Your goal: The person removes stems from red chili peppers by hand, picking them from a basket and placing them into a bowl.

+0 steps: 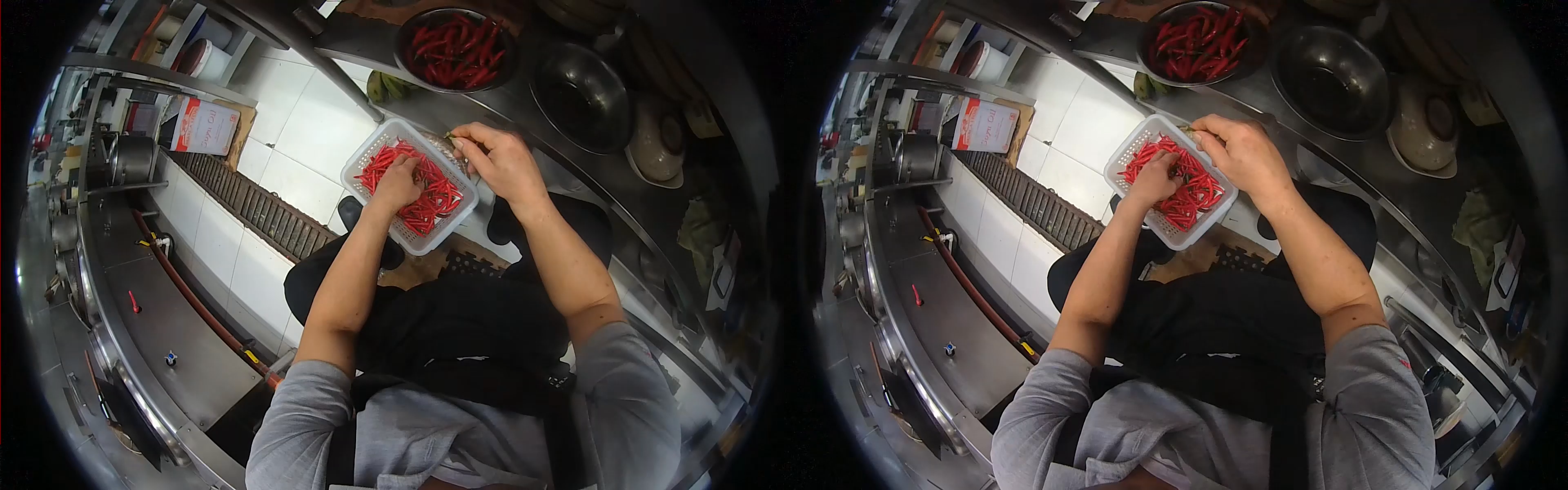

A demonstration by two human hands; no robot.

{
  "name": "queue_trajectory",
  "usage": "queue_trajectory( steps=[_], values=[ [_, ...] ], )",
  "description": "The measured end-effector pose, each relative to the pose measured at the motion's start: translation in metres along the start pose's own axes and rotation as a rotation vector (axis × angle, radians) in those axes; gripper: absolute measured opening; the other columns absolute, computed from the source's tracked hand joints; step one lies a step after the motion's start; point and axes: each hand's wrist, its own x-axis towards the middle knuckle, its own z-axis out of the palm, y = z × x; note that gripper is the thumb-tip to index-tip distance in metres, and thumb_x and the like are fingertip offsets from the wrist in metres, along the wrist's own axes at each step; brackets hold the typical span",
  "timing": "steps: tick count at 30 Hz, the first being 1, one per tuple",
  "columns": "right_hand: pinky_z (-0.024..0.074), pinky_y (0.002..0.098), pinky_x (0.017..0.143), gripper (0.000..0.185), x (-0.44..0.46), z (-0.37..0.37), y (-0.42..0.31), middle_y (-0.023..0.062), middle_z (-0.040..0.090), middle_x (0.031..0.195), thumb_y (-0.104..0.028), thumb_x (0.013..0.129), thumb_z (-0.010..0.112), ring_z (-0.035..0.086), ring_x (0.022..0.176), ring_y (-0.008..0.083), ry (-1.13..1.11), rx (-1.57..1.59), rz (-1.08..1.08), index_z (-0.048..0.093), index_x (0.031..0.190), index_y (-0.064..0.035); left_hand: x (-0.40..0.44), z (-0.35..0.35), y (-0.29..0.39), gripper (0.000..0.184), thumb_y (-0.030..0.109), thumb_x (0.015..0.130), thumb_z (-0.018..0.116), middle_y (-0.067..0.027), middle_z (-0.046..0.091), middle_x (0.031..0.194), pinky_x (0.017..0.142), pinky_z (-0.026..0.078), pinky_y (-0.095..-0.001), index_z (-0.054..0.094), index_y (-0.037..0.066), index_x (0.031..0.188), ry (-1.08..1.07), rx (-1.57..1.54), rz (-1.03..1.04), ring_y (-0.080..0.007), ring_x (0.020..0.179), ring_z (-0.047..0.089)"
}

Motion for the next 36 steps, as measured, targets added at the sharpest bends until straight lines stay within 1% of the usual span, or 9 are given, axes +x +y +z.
queue_trajectory(
  steps=[2, 4, 7, 8, 15, 20, 27, 31, 36],
  values=[
    [0.0492, 0.0349, 0.064, 0.019, 0.000, -0.002, 0.002, 0.0167, 0.065, 0.077, -0.016, 0.085, 0.061, 0.064, 0.068, 0.0299, 0.024, -0.011, -0.012, 0.065, 0.095, -0.0003, 0.003, -0.002, 0.000, 0.045, 0.017, 0.075, 0.064, -0.0260, 0.054, 0.122, 0.099, 0.042, -0.0424, 0.057, 0.002, 0.116, 0.021, -0.061, 0.025, -0.0388, 0.114, 0.053],
    [0.0482, 0.0262, 0.055, 0.017, -0.002, -0.005, 0.002, 0.0075, 0.066, 0.076, -0.009, 0.088, 0.058, 0.058, 0.056, 0.0105, -0.022, -0.012, -0.009, 0.065, 0.100, 0.0017, 0.003, -0.004, 0.004, 0.048, 0.019, 0.075, 0.067, -0.0247, 0.057, 0.120, 0.096, 0.043, -0.0420, 0.058, 0.001, 0.118, -0.079, 0.047, -0.069, -0.0359, 0.116, 0.052],
    [0.0481, 0.0266, 0.056, 0.015, -0.006, -0.010, -0.002, 0.0075, 0.066, 0.076, -0.010, 0.088, 0.060, 0.059, 0.057, 0.0107, -0.014, 0.000, -0.132, 0.066, 0.096, 0.0015, -0.004, -0.013, 0.019, 0.049, 0.020, 0.075, 0.067, -0.0236, 0.058, 0.119, 0.097, 0.043, -0.0419, 0.058, 0.000, 0.119, -0.426, 0.055, -0.120, -0.0358, 0.113, 0.054],
    [0.0503, 0.0321, 0.065, 0.015, -0.009, -0.014, -0.010, 0.0136, 0.067, 0.078, -0.015, 0.085, 0.063, 0.066, 0.071, 0.0257, 0.029, 0.031, -0.118, 0.067, 0.092, -0.0021, -0.006, -0.014, 0.022, 0.049, 0.020, 0.075, 0.067, -0.0236, 0.058, 0.119, 0.097, 0.043, -0.0419, 0.058, 0.000, 0.119, -0.424, 0.055, -0.099, -0.0358, 0.113, 0.054],
    [0.0501, 0.0246, 0.061, 0.020, -0.021, -0.101, -0.047, 0.0068, 0.070, 0.080, -0.005, 0.079, 0.071, 0.063, 0.067, 0.0108, 0.758, 0.067, -0.261, 0.069, 0.098, -0.0017, -0.029, -0.081, 0.061, 0.038, 0.012, 0.078, 0.065, -0.0233, 0.063, 0.107, 0.088, 0.048, -0.0420, 0.059, -0.002, 0.113, 0.164, -0.124, 0.139, -0.0379, 0.101, 0.060],
    [0.0484, 0.0286, 0.062, 0.018, -0.003, -0.145, -0.042, 0.0097, 0.068, 0.086, -0.013, 0.081, 0.070, 0.064, 0.069, 0.0176, 0.368, -0.841, -0.254, 0.068, 0.095, -0.0020, -0.047, -0.116, 0.065, 0.033, 0.012, 0.079, 0.063, -0.0221, 0.064, 0.104, 0.084, 0.049, -0.0409, 0.061, -0.002, 0.110, 0.232, -0.307, 0.201, -0.0374, 0.095, 0.062],
    [0.0495, 0.0319, 0.064, 0.015, 0.035, -0.102, -0.091, 0.0121, 0.066, 0.088, -0.015, 0.083, 0.068, 0.065, 0.073, 0.0259, 0.236, -0.603, -0.371, 0.068, 0.090, -0.0014, -0.053, -0.142, 0.057, 0.030, 0.010, 0.082, 0.060, -0.0195, 0.067, 0.091, 0.077, 0.052, -0.0373, 0.061, -0.002, 0.110, 0.430, -0.340, 0.242, -0.0312, 0.083, 0.066],
    [0.0504, 0.0434, 0.071, 0.019, 0.088, -0.080, -0.068, 0.0130, 0.064, 0.098, -0.007, 0.084, 0.061, 0.064, 0.085, 0.0341, 0.095, -0.914, -0.597, 0.065, 0.102, -0.0049, -0.060, -0.158, 0.056, 0.028, 0.010, 0.081, 0.060, -0.0180, 0.067, 0.086, 0.075, 0.052, -0.0378, 0.062, -0.002, 0.107, 0.445, -0.422, 0.192, -0.0313, 0.079, 0.066],
    [0.0479, 0.0438, 0.082, 0.025, 0.124, -0.071, -0.049, 0.0146, 0.060, 0.106, -0.008, 0.079, 0.065, 0.059, 0.096, 0.0365, -0.108, -1.246, -0.282, 0.066, 0.104, -0.0076, -0.058, -0.167, 0.039, 0.027, 0.011, 0.080, 0.060, -0.0173, 0.066, 0.080, 0.073, 0.051, -0.0388, 0.063, -0.001, 0.103, 0.578, -0.368, 0.210, -0.0330, 0.078, 0.064]
  ],
)
